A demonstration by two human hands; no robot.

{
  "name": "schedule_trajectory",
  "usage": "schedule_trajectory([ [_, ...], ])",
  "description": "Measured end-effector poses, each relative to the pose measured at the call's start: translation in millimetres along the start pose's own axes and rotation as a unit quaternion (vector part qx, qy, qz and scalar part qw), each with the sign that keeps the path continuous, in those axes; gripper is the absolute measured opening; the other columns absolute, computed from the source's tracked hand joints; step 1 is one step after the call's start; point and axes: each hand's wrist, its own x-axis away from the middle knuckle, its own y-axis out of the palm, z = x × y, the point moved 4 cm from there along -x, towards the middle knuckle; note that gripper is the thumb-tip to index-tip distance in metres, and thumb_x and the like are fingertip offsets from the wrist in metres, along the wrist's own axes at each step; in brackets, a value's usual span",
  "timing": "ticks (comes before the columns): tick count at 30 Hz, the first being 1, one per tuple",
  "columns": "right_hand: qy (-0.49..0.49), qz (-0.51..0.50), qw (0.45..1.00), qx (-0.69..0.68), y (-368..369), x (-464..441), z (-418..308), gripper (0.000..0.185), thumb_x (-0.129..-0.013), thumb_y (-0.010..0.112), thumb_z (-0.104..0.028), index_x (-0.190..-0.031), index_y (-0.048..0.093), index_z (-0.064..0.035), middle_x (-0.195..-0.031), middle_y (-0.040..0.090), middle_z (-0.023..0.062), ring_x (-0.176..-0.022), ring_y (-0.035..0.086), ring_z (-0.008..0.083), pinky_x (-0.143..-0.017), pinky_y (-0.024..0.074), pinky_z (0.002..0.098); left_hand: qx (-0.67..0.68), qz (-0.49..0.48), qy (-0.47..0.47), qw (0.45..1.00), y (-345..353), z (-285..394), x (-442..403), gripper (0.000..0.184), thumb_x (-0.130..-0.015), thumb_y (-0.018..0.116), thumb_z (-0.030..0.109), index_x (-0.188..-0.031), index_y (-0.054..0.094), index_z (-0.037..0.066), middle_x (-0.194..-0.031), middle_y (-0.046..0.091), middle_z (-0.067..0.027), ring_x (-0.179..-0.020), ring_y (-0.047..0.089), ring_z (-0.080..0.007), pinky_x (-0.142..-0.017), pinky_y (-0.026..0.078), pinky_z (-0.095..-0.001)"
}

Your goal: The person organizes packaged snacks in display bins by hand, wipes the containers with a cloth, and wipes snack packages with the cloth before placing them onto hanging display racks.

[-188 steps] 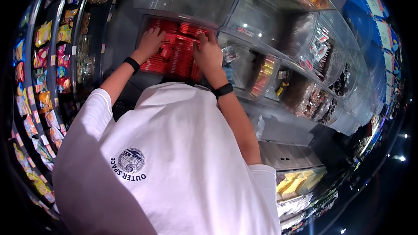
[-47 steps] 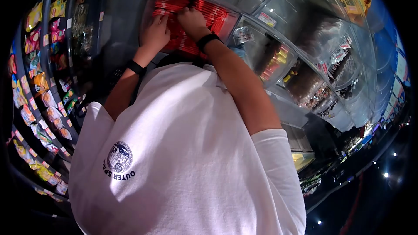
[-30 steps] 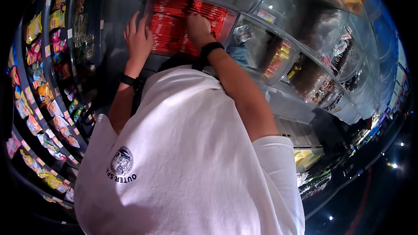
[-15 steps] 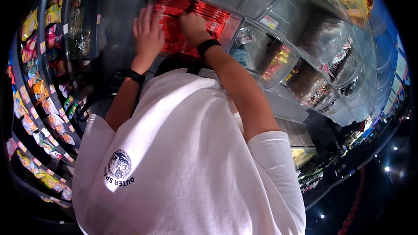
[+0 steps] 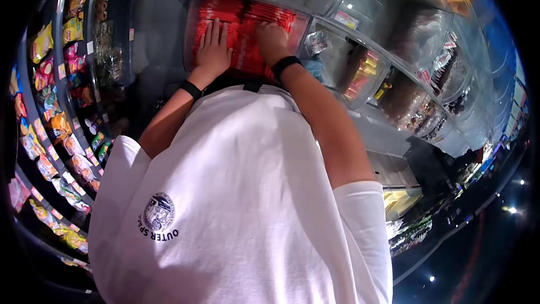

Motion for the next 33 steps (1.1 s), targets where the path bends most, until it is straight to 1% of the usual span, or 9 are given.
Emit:
schedule_trajectory([
  [5,-0.028,-0.025,0.999,-0.001,15.8,-17.7,-0.6,0.025,-0.092,0.057,-0.014,-0.113,0.060,-0.0016,-0.104,0.073,0.0157,-0.096,0.074,0.0270,-0.070,0.0610,0.0395,-0.006,-0.015,0.012,1.000,-8.7,-7.0,0.2,0.080,-0.092,0.063,0.030,-0.159,0.025,0.007,-0.167,0.016,-0.0157,-0.154,0.018,-0.0310,-0.122,0.018,-0.0509],
  [9,-0.039,-0.029,0.999,0.022,20.1,-17.0,-0.2,0.026,-0.093,0.056,-0.015,-0.114,0.060,-0.0009,-0.104,0.074,0.0157,-0.096,0.073,0.0275,-0.072,0.0609,0.0393,0.005,0.055,0.049,0.997,-14.6,-17.1,-5.4,0.068,-0.090,0.062,0.023,-0.152,0.036,0.006,-0.161,0.029,-0.0167,-0.148,0.030,-0.0324,-0.120,0.026,-0.0477],
  [10,-0.044,-0.008,0.999,0.016,26.6,-18.4,1.7,0.026,-0.093,0.055,-0.015,-0.114,0.064,-0.0023,-0.106,0.073,0.0154,-0.095,0.074,0.0284,-0.068,0.0611,0.0432,0.023,0.093,0.053,0.994,-20.0,-16.5,-6.1,0.063,-0.089,0.062,0.018,-0.147,0.042,0.005,-0.155,0.039,-0.0173,-0.142,0.038,-0.0338,-0.119,0.029,-0.0468],
  [12,-0.051,0.018,0.998,0.013,23.5,-21.8,4.4,0.027,-0.093,0.055,-0.015,-0.114,0.067,-0.0036,-0.108,0.073,0.0151,-0.095,0.074,0.0293,-0.065,0.0612,0.0472,0.029,0.099,0.052,0.993,-26.2,-13.5,-8.9,0.062,-0.089,0.062,0.017,-0.146,0.043,0.004,-0.153,0.040,-0.0176,-0.141,0.040,-0.0338,-0.119,0.029,-0.0470],
  [15,-0.054,-0.027,0.998,0.027,-15.7,-10.6,4.4,0.025,-0.091,0.058,-0.016,-0.109,0.070,-0.0039,-0.110,0.071,0.0170,-0.095,0.073,0.0320,-0.072,0.0615,0.0461,0.029,0.146,0.054,0.987,-33.7,-7.1,-12.7,0.055,-0.088,0.063,0.016,-0.140,0.049,0.003,-0.142,0.050,-0.0169,-0.132,0.048,-0.0335,-0.115,0.033,-0.0468],
  [18,-0.071,0.057,0.996,-0.012,-33.0,1.7,15.0,0.020,-0.088,0.059,-0.015,-0.101,0.070,-0.0050,-0.109,0.068,0.0202,-0.094,0.071,0.0383,-0.076,0.0604,0.0466,0.013,0.132,0.046,0.990,-37.3,-3.0,-20.9,0.047,-0.085,0.063,0.014,-0.130,0.057,0.001,-0.127,0.057,-0.0141,-0.122,0.053,-0.0319,-0.107,0.040,-0.0460],
  [20,-0.107,0.160,0.980,-0.046,-38.8,6.2,22.0,0.021,-0.086,0.060,-0.014,-0.103,0.071,-0.0059,-0.114,0.065,0.0226,-0.093,0.070,0.0411,-0.075,0.0604,0.0475,-0.011,0.107,0.037,0.994,-33.6,-0.1,-25.6,0.049,-0.084,0.063,0.014,-0.131,0.056,0.002,-0.130,0.056,-0.0147,-0.125,0.051,-0.0323,-0.109,0.038,-0.0470],
  [26,-0.133,0.042,0.990,0.018,-33.3,12.2,26.0,0.016,-0.086,0.060,-0.012,-0.096,0.070,-0.0066,-0.095,0.070,0.0189,-0.085,0.073,0.0364,-0.069,0.0604,0.0471,-0.051,0.103,0.030,0.993,-4.1,5.5,-10.7,0.060,-0.088,0.061,0.017,-0.144,0.046,0.001,-0.146,0.044,-0.0217,-0.139,0.040,-0.0372,-0.117,0.030,-0.0508],
  [33,-0.172,0.067,0.983,0.017,-28.3,-9.3,13.3,0.011,-0.085,0.061,-0.009,-0.091,0.070,-0.0062,-0.090,0.072,0.0153,-0.085,0.073,0.0322,-0.068,0.0609,0.0420,-0.005,0.084,0.007,0.996,0.5,7.7,-9.5,0.062,-0.093,0.059,0.023,-0.150,0.042,0.006,-0.155,0.034,-0.0233,-0.146,0.031,-0.0388,-0.119,0.025,-0.0549],
])
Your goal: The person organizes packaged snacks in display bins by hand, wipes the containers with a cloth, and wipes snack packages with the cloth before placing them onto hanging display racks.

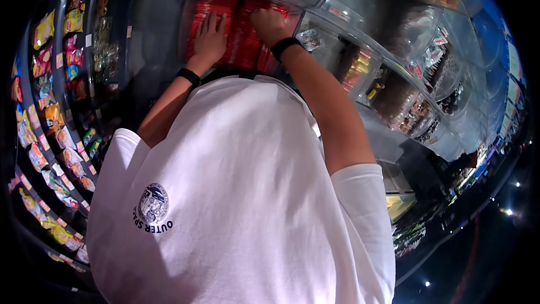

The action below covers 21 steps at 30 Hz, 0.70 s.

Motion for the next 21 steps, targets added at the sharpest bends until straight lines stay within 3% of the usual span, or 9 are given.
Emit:
schedule_trajectory([
  [4,0.058,-0.049,0.997,0.034,-2.2,-9.2,7.5,0.016,-0.087,0.065,-0.017,-0.098,0.076,-0.0119,-0.104,0.074,0.0133,-0.099,0.072,0.0306,-0.078,0.0605,0.0437,-0.040,0.000,-0.011,0.999,-10.8,7.3,-0.5,0.061,-0.090,0.059,0.020,-0.148,0.045,0.005,-0.152,0.040,-0.0224,-0.144,0.035,-0.0389,-0.117,0.025,-0.0577],
  [5,0.074,-0.016,0.997,0.019,-4.1,-7.9,11.6,0.020,-0.089,0.066,-0.025,-0.101,0.076,-0.0118,-0.108,0.073,0.0142,-0.104,0.071,0.0304,-0.084,0.0590,0.0445,-0.048,-0.038,-0.020,0.998,-16.0,11.8,-4.1,0.063,-0.088,0.063,0.022,-0.147,0.046,0.007,-0.154,0.038,-0.0189,-0.144,0.034,-0.0363,-0.117,0.029,-0.0536],
  [10,0.090,-0.047,0.995,-0.024,-36.7,4.4,27.3,0.032,-0.093,0.064,-0.039,-0.101,0.074,-0.0093,-0.104,0.073,0.0162,-0.098,0.071,0.0318,-0.080,0.0577,0.0431,0.008,-0.014,0.094,0.995,-25.0,46.3,-12.8,0.059,-0.087,0.064,0.023,-0.143,0.051,0.008,-0.155,0.037,-0.0181,-0.142,0.037,-0.0378,-0.116,0.030,-0.0561],
  [12,0.021,-0.008,0.990,-0.139,-70.3,31.9,20.9,0.035,-0.094,0.064,-0.039,-0.099,0.073,-0.0057,-0.092,0.073,0.0163,-0.088,0.072,0.0300,-0.073,0.0555,0.0411,-0.020,-0.050,0.165,0.985,-23.7,63.6,-14.9,0.056,-0.089,0.063,0.025,-0.142,0.052,0.010,-0.158,0.032,-0.0164,-0.145,0.033,-0.0357,-0.116,0.030,-0.0551],
  [13,0.027,-0.007,0.989,-0.143,-88.9,51.9,21.4,0.035,-0.094,0.064,-0.039,-0.099,0.073,-0.0057,-0.092,0.073,0.0163,-0.088,0.072,0.0300,-0.073,0.0555,0.0411,-0.069,-0.108,0.172,0.977,-13.6,68.8,-19.3,0.059,-0.091,0.062,0.029,-0.146,0.048,0.012,-0.164,0.021,-0.0124,-0.150,0.023,-0.0334,-0.118,0.027,-0.0546],
  [16,0.097,0.090,0.940,-0.314,-120.6,122.1,44.3,0.037,-0.093,0.065,-0.040,-0.095,0.072,-0.0039,-0.081,0.071,0.0145,-0.077,0.070,0.0303,-0.069,0.0526,0.0414,-0.074,-0.134,0.163,0.975,16.3,67.8,-31.4,0.063,-0.094,0.060,0.033,-0.151,0.042,0.014,-0.168,0.013,-0.0081,-0.154,0.013,-0.0321,-0.120,0.024,-0.0541],
  [18,0.281,0.155,0.845,-0.428,-102.0,171.4,77.2,0.036,-0.092,0.066,-0.040,-0.095,0.072,-0.0045,-0.077,0.070,0.0136,-0.070,0.067,0.0324,-0.067,0.0509,0.0426,-0.130,-0.134,0.183,0.965,23.3,65.4,-27.2,0.065,-0.095,0.056,0.034,-0.154,0.038,0.013,-0.168,0.010,-0.0071,-0.154,0.010,-0.0327,-0.121,0.022,-0.0548],
  [20,0.363,0.160,0.833,-0.386,-28.2,206.5,103.8,0.035,-0.091,0.067,-0.039,-0.096,0.072,-0.0046,-0.079,0.071,0.0148,-0.075,0.069,0.0358,-0.070,0.0531,0.0432,-0.082,-0.148,0.167,0.971,23.1,67.8,-25.8,0.066,-0.094,0.058,0.030,-0.154,0.037,0.013,-0.167,0.015,-0.0089,-0.153,0.015,-0.0342,-0.120,0.023,-0.0564],
  [21,0.399,0.098,0.867,-0.283,-27.0,215.8,87.6,0.035,-0.089,0.069,-0.039,-0.102,0.072,-0.0061,-0.084,0.072,0.0163,-0.086,0.071,0.0368,-0.076,0.0552,0.0444,-0.084,-0.141,0.176,0.971,17.6,67.5,-25.6,0.067,-0.093,0.059,0.027,-0.155,0.037,0.014,-0.166,0.019,-0.0108,-0.152,0.020,-0.0357,-0.119,0.023,-0.0584],
])
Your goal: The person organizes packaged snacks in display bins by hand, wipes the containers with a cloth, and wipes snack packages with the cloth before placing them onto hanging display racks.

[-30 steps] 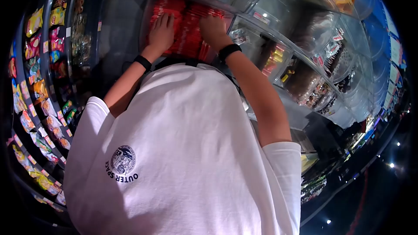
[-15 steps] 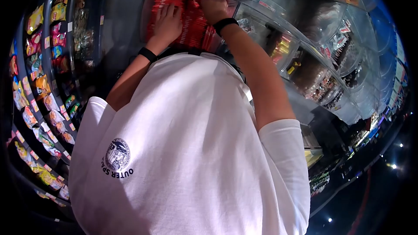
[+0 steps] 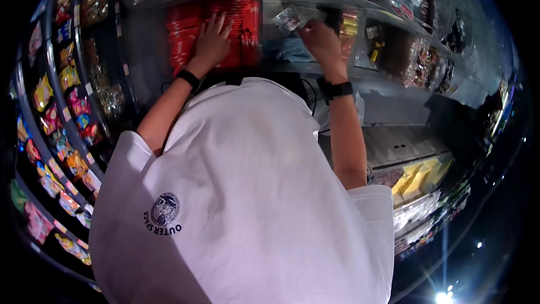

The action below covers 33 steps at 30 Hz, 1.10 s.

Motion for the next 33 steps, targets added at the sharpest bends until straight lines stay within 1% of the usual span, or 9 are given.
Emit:
schedule_trajectory([
  [1,0.006,-0.043,0.999,0.023,32.8,0.2,21.4,0.037,-0.088,0.070,-0.039,-0.111,0.070,-0.0094,-0.097,0.073,0.0159,-0.096,0.070,0.0377,-0.081,0.0562,0.0463,0.035,0.024,-0.012,0.999,-5.1,0.7,3.8,0.066,-0.091,0.060,0.028,-0.153,0.041,0.016,-0.166,0.021,-0.0118,-0.154,0.017,-0.0341,-0.121,0.018,-0.0594],
  [5,-0.104,-0.101,0.988,0.053,141.1,3.8,37.7,0.037,-0.088,0.067,-0.025,-0.122,0.064,-0.0104,-0.122,0.064,0.0257,-0.107,0.067,0.0406,-0.087,0.0561,0.0518,0.043,0.087,0.017,0.995,-46.4,11.9,19.0,0.062,-0.090,0.063,0.023,-0.149,0.046,0.014,-0.160,0.030,-0.0191,-0.145,0.032,-0.0415,-0.113,0.032,-0.0608],
  [12,0.078,-0.207,0.974,0.047,188.9,-20.9,66.8,0.030,-0.093,0.058,-0.021,-0.118,0.072,-0.0103,-0.124,0.069,0.0161,-0.117,0.066,0.0342,-0.095,0.0539,0.0463,0.121,0.169,0.057,0.976,-135.1,84.5,22.4,0.058,-0.090,0.063,0.013,-0.146,0.049,0.011,-0.152,0.041,-0.0224,-0.136,0.045,-0.0420,-0.110,0.041,-0.0494],
  [15,0.019,-0.171,0.983,0.069,157.8,-11.6,82.9,0.030,-0.092,0.061,-0.024,-0.115,0.072,-0.0083,-0.116,0.071,0.0175,-0.110,0.068,0.0349,-0.091,0.0551,0.0460,0.129,0.219,0.074,0.964,-152.6,126.0,27.6,0.056,-0.090,0.062,0.011,-0.145,0.049,0.009,-0.149,0.044,-0.0243,-0.133,0.048,-0.0428,-0.108,0.042,-0.0482],
  [19,-0.140,-0.052,0.983,-0.104,61.7,24.5,96.2,0.030,-0.087,0.068,-0.032,-0.096,0.072,-0.0041,-0.101,0.070,0.0216,-0.096,0.066,0.0414,-0.080,0.0538,0.0488,0.240,0.206,0.046,0.947,-132.9,183.0,27.8,0.052,-0.091,0.060,0.009,-0.142,0.049,0.004,-0.138,0.051,-0.0258,-0.124,0.053,-0.0440,-0.102,0.046,-0.0465],
  [23,-0.228,0.070,0.934,-0.267,-46.9,117.0,144.0,0.023,-0.091,0.066,-0.024,-0.092,0.070,-0.0015,-0.093,0.067,0.0199,-0.089,0.064,0.0394,-0.077,0.0505,0.0462,0.363,0.092,0.017,0.927,-110.6,277.4,25.6,0.060,-0.090,0.062,0.006,-0.147,0.043,0.005,-0.133,0.052,-0.0271,-0.123,0.052,-0.0455,-0.103,0.044,-0.0472],
  [27,-0.236,0.152,0.898,-0.337,-106.7,190.9,220.2,0.016,-0.090,0.069,-0.011,-0.100,0.069,0.0015,-0.104,0.065,0.0164,-0.095,0.063,0.0360,-0.081,0.0512,0.0405,0.274,0.223,0.111,0.929,-130.7,394.7,15.8,0.078,-0.081,0.069,0.002,-0.152,0.039,0.012,-0.155,0.029,-0.0300,-0.140,0.035,-0.0504,-0.115,0.033,-0.0502],
  [30,-0.172,0.197,0.866,-0.427,-112.5,213.9,299.2,0.015,-0.091,0.069,-0.010,-0.101,0.070,0.0016,-0.104,0.067,0.0176,-0.095,0.065,0.0356,-0.082,0.0518,0.0386,0.218,0.179,0.221,0.934,-125.7,481.5,-3.0,0.055,-0.074,0.073,0.002,-0.128,0.061,0.008,-0.150,0.039,-0.0251,-0.134,0.044,-0.0460,-0.110,0.038,-0.0485],
  [33,-0.077,0.198,0.844,-0.492,-123.6,235.7,374.3,0.015,-0.094,0.067,-0.010,-0.102,0.068,0.0028,-0.090,0.067,0.0138,-0.077,0.062,0.0207,-0.070,0.0494,0.0314,0.275,0.090,0.296,0.910,-113.8,558.9,-31.2,0.031,-0.071,0.074,0.002,-0.101,0.065,0.003,-0.138,0.053,-0.0178,-0.128,0.051,-0.0407,-0.105,0.042,-0.0469],
])
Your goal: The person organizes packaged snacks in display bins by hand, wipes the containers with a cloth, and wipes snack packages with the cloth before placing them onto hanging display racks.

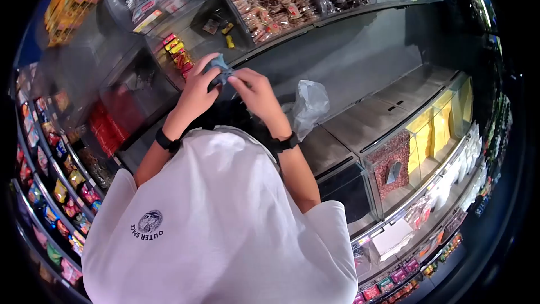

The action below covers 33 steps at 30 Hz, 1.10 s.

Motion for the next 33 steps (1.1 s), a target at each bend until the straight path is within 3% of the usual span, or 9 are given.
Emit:
schedule_trajectory([
  [3,0.082,0.073,0.993,0.044,-69.5,3.3,2.8,0.014,-0.097,0.064,-0.010,-0.103,0.068,0.0022,-0.068,0.057,0.0073,-0.063,0.048,0.0100,-0.059,0.0443,0.0274,0.030,-0.034,0.053,0.998,27.5,19.5,-54.3,0.027,-0.072,0.075,0.003,-0.095,0.061,0.005,-0.131,0.058,-0.0104,-0.116,0.057,-0.0361,-0.096,0.045,-0.0462],
  [6,0.049,0.117,0.986,0.106,-133.3,-7.3,3.8,0.014,-0.095,0.064,-0.010,-0.102,0.068,0.0007,-0.073,0.062,0.0170,-0.061,0.057,0.0286,-0.061,0.0479,0.0342,0.072,-0.103,0.091,0.988,60.7,25.9,-110.1,0.027,-0.075,0.076,0.007,-0.095,0.059,0.004,-0.115,0.066,-0.0069,-0.108,0.061,-0.0357,-0.091,0.047,-0.0445],
  [9,0.067,0.121,0.980,0.143,-193.8,-28.9,-0.4,0.015,-0.092,0.065,-0.011,-0.102,0.068,0.0003,-0.081,0.065,0.0211,-0.071,0.061,0.0414,-0.065,0.0507,0.0378,0.171,-0.216,-0.021,0.961,86.2,47.6,-167.9,0.036,-0.081,0.079,0.016,-0.108,0.059,0.002,-0.112,0.067,-0.0122,-0.093,0.065,-0.0316,-0.084,0.050,-0.0394],
  [14,0.069,0.185,0.970,0.142,-302.7,-67.8,3.9,0.017,-0.095,0.063,-0.011,-0.105,0.067,0.0018,-0.079,0.065,0.0172,-0.064,0.056,0.0272,-0.066,0.0486,0.0325,0.194,-0.304,-0.078,0.930,153.7,58.4,-269.9,0.055,-0.091,0.073,0.037,-0.133,0.058,0.004,-0.121,0.065,-0.0189,-0.107,0.059,-0.0251,-0.096,0.047,-0.0341],
  [19,0.127,0.181,0.961,0.166,-391.0,-92.3,3.5,0.017,-0.093,0.064,-0.015,-0.099,0.070,0.0001,-0.084,0.068,0.0197,-0.072,0.062,0.0392,-0.069,0.0509,0.0377,0.165,-0.515,-0.039,0.840,214.6,94.7,-367.3,0.033,-0.096,0.067,0.027,-0.106,0.063,-0.004,-0.089,0.062,-0.0076,-0.081,0.052,-0.0145,-0.078,0.047,-0.0298],
  [25,0.150,0.236,0.945,0.171,-518.5,-113.6,35.1,0.020,-0.093,0.065,-0.017,-0.101,0.069,0.0008,-0.079,0.064,0.0187,-0.066,0.056,0.0315,-0.066,0.0481,0.0365,0.202,-0.430,-0.047,0.879,285.3,160.9,-482.9,0.018,-0.095,0.066,0.014,-0.098,0.064,-0.004,-0.079,0.056,-0.0003,-0.074,0.047,-0.0059,-0.067,0.041,-0.0245],
  [28,0.199,0.230,0.941,0.151,-578.9,-133.7,42.3,0.020,-0.092,0.066,-0.020,-0.100,0.072,-0.0015,-0.078,0.065,0.0184,-0.071,0.059,0.0360,-0.067,0.0491,0.0378,0.252,-0.339,0.010,0.906,334.7,189.9,-527.8,0.017,-0.095,0.066,0.013,-0.099,0.067,-0.004,-0.079,0.057,-0.0042,-0.073,0.050,-0.0087,-0.066,0.042,-0.0260],
  [30,0.112,0.296,0.923,0.217,-621.4,-141.3,72.6,0.020,-0.092,0.065,-0.021,-0.099,0.073,-0.0036,-0.081,0.067,0.0177,-0.075,0.062,0.0379,-0.068,0.0505,0.0399,0.176,-0.245,0.045,0.952,363.8,207.9,-558.7,0.017,-0.092,0.070,0.013,-0.098,0.070,-0.003,-0.084,0.059,-0.0080,-0.074,0.055,-0.0180,-0.074,0.044,-0.0308],
  [33,0.161,0.322,0.893,0.270,-698.4,-152.3,94.7,0.017,-0.093,0.063,-0.021,-0.095,0.074,-0.0080,-0.082,0.069,0.0166,-0.079,0.066,0.0378,-0.070,0.0531,0.0448,-0.038,-0.029,0.299,0.953,387.5,276.1,-600.6,0.006,-0.091,0.065,0.008,-0.092,0.068,0.003,-0.091,0.064,-0.0087,-0.090,0.059,-0.0313,-0.093,0.042,-0.0429],
])
